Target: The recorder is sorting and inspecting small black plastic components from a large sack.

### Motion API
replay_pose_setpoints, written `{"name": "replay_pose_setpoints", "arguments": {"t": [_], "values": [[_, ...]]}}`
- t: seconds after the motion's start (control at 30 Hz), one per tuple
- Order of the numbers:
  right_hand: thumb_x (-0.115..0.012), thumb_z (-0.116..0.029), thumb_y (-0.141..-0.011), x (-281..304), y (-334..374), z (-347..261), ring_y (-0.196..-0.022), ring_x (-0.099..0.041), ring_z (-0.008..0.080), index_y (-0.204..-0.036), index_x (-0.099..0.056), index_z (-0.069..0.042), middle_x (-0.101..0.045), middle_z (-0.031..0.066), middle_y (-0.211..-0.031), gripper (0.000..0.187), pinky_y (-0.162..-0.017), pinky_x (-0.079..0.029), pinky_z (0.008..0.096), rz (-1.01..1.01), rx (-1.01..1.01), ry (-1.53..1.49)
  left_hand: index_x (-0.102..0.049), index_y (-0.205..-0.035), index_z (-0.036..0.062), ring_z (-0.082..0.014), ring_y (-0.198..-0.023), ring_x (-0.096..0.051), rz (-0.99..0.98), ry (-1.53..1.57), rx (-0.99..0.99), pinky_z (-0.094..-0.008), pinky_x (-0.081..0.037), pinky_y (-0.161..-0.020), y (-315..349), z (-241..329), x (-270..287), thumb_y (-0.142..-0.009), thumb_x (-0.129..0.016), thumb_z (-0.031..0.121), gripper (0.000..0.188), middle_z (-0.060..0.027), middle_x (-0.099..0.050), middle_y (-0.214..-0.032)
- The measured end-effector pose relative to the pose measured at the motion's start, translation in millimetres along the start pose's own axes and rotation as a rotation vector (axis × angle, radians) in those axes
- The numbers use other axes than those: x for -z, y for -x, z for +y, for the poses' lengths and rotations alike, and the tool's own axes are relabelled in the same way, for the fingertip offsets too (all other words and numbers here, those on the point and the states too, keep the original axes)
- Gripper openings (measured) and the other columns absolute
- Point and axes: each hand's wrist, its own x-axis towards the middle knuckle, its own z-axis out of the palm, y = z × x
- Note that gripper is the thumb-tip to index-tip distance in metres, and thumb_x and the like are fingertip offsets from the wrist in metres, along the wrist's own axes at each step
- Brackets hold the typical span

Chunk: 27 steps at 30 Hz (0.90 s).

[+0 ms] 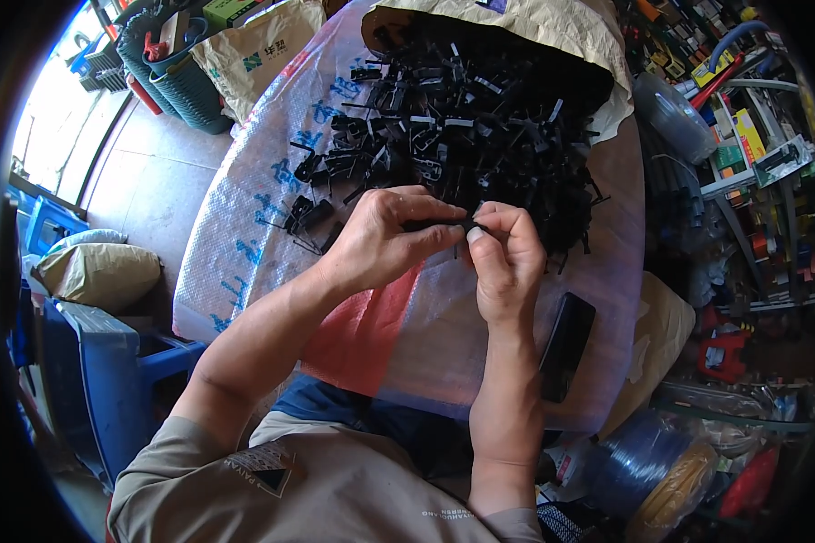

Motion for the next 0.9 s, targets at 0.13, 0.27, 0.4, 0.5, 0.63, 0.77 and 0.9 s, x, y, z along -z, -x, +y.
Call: {"name": "replay_pose_setpoints", "arguments": {"t": [0.13,0.27,0.4,0.5,0.63,0.77,0.9], "values": [[-0.056,0.002,-0.085,-0.6,0.6,0.8,-0.067,-0.05,0.0055,-0.094,-0.055,-0.002,-0.057,0.0041,-0.102,0.01,-0.06,-0.042,0.0202,0.015,0.02,0.029,-0.073,-0.098,0.0015,-0.0272,-0.079,-0.07,0.04,-0.024,-0.033,-0.0339,-0.055,-0.072,1.6,2.3,-3.0,-0.078,-0.071,0.017,0.025,-0.0132,-0.069,-0.086],[-0.054,0.001,-0.086,-2.4,0.8,-1.3,-0.066,-0.05,0.0055,-0.094,-0.054,-0.002,-0.057,0.0041,-0.102,0.009,-0.059,-0.042,0.0203,0.022,-0.004,0.047,-0.072,-0.103,0.0001,-0.0212,-0.079,-0.066,0.032,-0.077,-0.049,-0.0309,-0.052,-0.071,3.3,3.9,-1.4,-0.08,-0.074,0.014,0.027,-0.0115,-0.066,-0.085],[-0.055,0.0,-0.085,-4.2,1.1,-3.2,-0.067,-0.05,0.0064,-0.093,-0.054,-0.002,-0.057,0.005,-0.104,0.009,-0.06,-0.043,0.0215,0.026,-0.014,-0.002,-0.071,-0.103,-0.0002,-0.0186,-0.08,-0.066,0.07,-0.05,-0.078,-0.029,-0.051,-0.072,3.5,2.2,-3.5,-0.08,-0.074,0.013,0.026,-0.0106,-0.067,-0.086],[-0.057,-0.001,-0.083,-6.0,1.4,-2.4,-0.069,-0.051,0.0082,-0.091,-0.054,-0.002,-0.056,0.0071,-0.109,0.008,-0.061,-0.044,0.0231,0.103,-0.05,-0.126,-0.069,-0.106,-0.0001,-0.0157,-0.08,-0.065,0.075,0.07,-0.1,-0.0273,-0.051,-0.073,1.8,-0.1,-4.4,-0.082,-0.073,0.011,0.027,-0.0073,-0.066,-0.086],[-0.062,0.003,-0.083,-12.8,1.4,-1.1,-0.071,-0.05,0.0066,-0.088,-0.055,-0.003,-0.056,0.007,-0.111,0.011,-0.063,-0.043,0.0215,0.13,0.056,-0.101,-0.062,-0.113,-0.0003,-0.0093,-0.069,-0.058,0.024,0.746,0.268,-0.0221,-0.047,-0.062,-4.6,0.3,-3.3,-0.084,-0.073,0.011,0.033,-0.001,-0.063,-0.083],[-0.063,-0.001,-0.091,-25.7,2.5,2.3,-0.079,-0.049,0.003,-0.096,-0.059,-0.001,-0.058,0.0033,-0.108,0.007,-0.07,-0.04,0.0164,-0.075,0.203,0.091,-0.062,-0.107,0.0019,-0.0132,-0.063,-0.058,0.022,1.077,0.387,-0.0226,-0.046,-0.053,-9.2,-8.4,10.8,-0.086,-0.064,0.012,0.023,-0.0057,-0.063,-0.081],[-0.065,-0.004,-0.09,-12.8,2.0,-1.2,-0.069,-0.052,0.0041,-0.098,-0.062,0.0,-0.062,-0.0003,-0.083,0.009,-0.061,-0.043,0.0191,0.008,0.094,0.483,-0.06,-0.115,0.0027,-0.0273,-0.087,-0.062,0.222,1.367,0.243,-0.0396,-0.053,-0.066,-16.9,-24.0,62.7,-0.082,-0.052,0.022,0.039,-0.0147,-0.063,-0.097]]}}
